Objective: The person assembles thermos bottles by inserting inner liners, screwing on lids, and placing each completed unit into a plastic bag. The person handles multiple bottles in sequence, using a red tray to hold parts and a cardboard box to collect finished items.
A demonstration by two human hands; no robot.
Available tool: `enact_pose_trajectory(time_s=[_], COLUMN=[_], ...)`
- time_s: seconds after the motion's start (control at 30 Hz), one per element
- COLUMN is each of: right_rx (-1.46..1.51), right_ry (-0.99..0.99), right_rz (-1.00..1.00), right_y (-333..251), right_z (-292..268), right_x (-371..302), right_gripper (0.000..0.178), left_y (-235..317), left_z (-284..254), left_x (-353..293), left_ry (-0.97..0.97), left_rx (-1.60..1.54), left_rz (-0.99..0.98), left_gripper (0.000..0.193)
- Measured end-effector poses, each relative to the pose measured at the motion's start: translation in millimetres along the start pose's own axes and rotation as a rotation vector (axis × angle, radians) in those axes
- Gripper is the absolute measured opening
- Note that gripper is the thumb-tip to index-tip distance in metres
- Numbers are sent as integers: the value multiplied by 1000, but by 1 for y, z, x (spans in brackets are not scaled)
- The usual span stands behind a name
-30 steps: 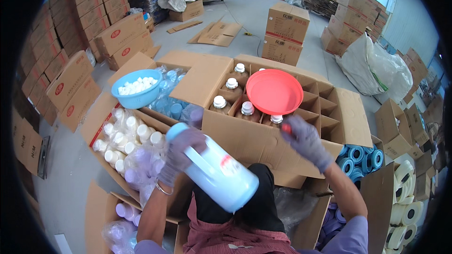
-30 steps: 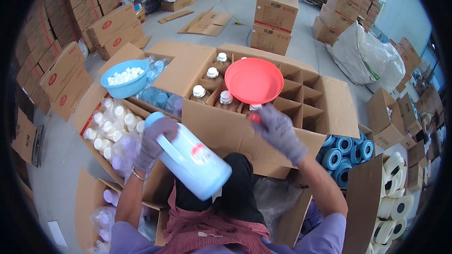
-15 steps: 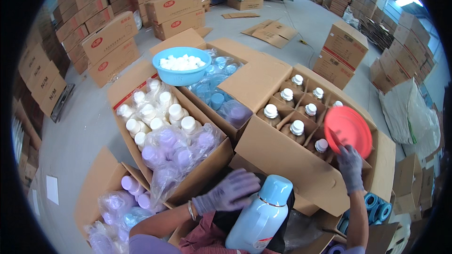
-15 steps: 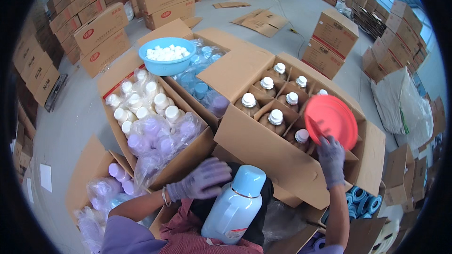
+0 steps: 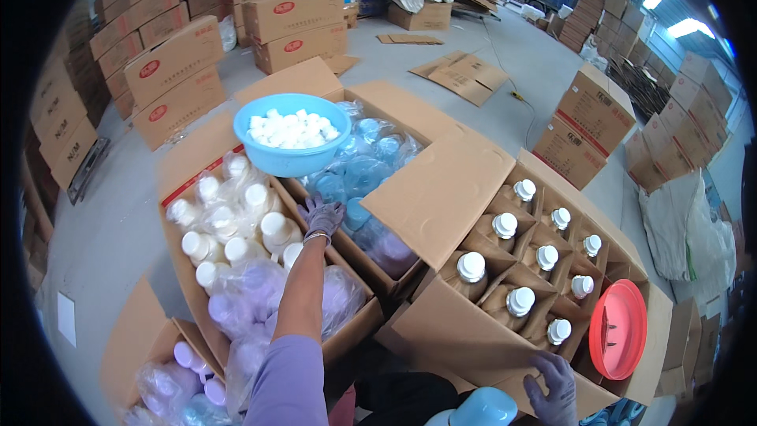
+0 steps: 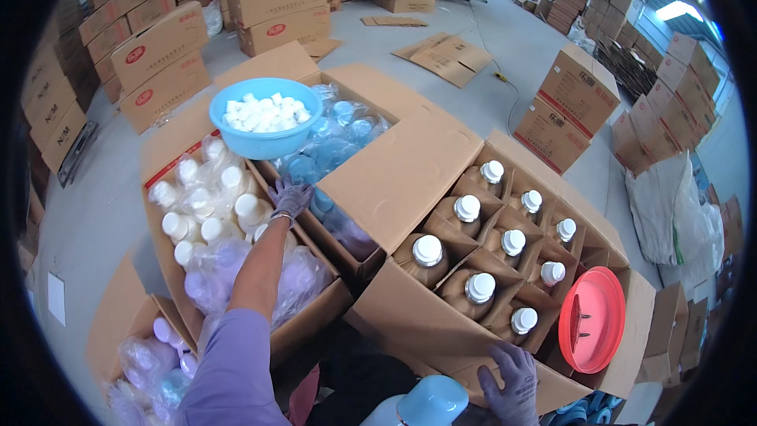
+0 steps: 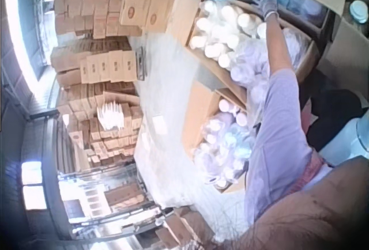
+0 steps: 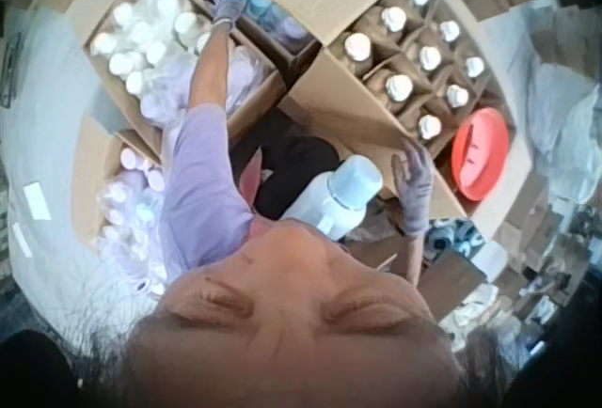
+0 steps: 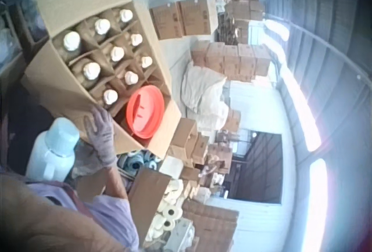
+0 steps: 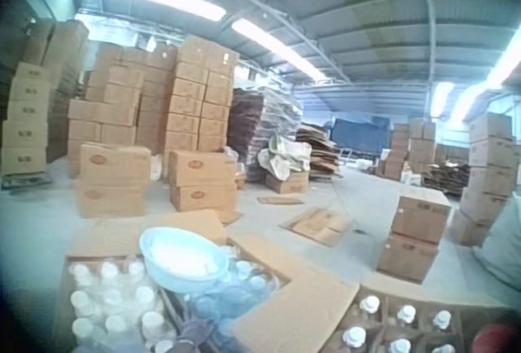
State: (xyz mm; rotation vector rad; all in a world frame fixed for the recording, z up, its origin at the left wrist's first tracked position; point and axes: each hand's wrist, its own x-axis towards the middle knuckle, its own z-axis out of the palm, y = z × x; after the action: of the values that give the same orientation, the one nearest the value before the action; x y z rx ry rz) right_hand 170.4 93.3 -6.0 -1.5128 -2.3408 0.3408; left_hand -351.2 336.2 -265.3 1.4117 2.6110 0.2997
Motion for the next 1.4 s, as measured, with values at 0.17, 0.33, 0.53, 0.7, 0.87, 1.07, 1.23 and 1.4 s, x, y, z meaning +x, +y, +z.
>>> enact_pose_trajectory(time_s=[0.17,0.33,0.53,0.7,0.87,1.07,1.23,1.4], right_rx=[72,84,249,67,611,1484,1736,581], right_ry=[88,143,98,393,181,80,56,201], right_rz=[32,34,-298,-622,-363,70,116,183], right_y=[2,-14,-50,-101,-144,-100,-67,15], right_z=[14,16,35,60,95,81,86,96], right_x=[5,15,61,119,161,137,64,-8], right_gripper=[34,34,49,98,60,25,25,20], left_y=[-57,-20,11,67,97,112,65,36], left_z=[27,-101,-323,-454,-453,-271,-75,-115], left_x=[24,-67,-216,-224,-163,-342,-282,-337], left_ry=[152,232,57,-90,181,65,-195,-656], left_rx=[-436,-1581,-1943,-2154,-1992,-894,-1174,-2124], left_rz=[63,230,1064,1346,1133,902,224,-92], left_gripper=[45,39,52,54,56,74,61,37])
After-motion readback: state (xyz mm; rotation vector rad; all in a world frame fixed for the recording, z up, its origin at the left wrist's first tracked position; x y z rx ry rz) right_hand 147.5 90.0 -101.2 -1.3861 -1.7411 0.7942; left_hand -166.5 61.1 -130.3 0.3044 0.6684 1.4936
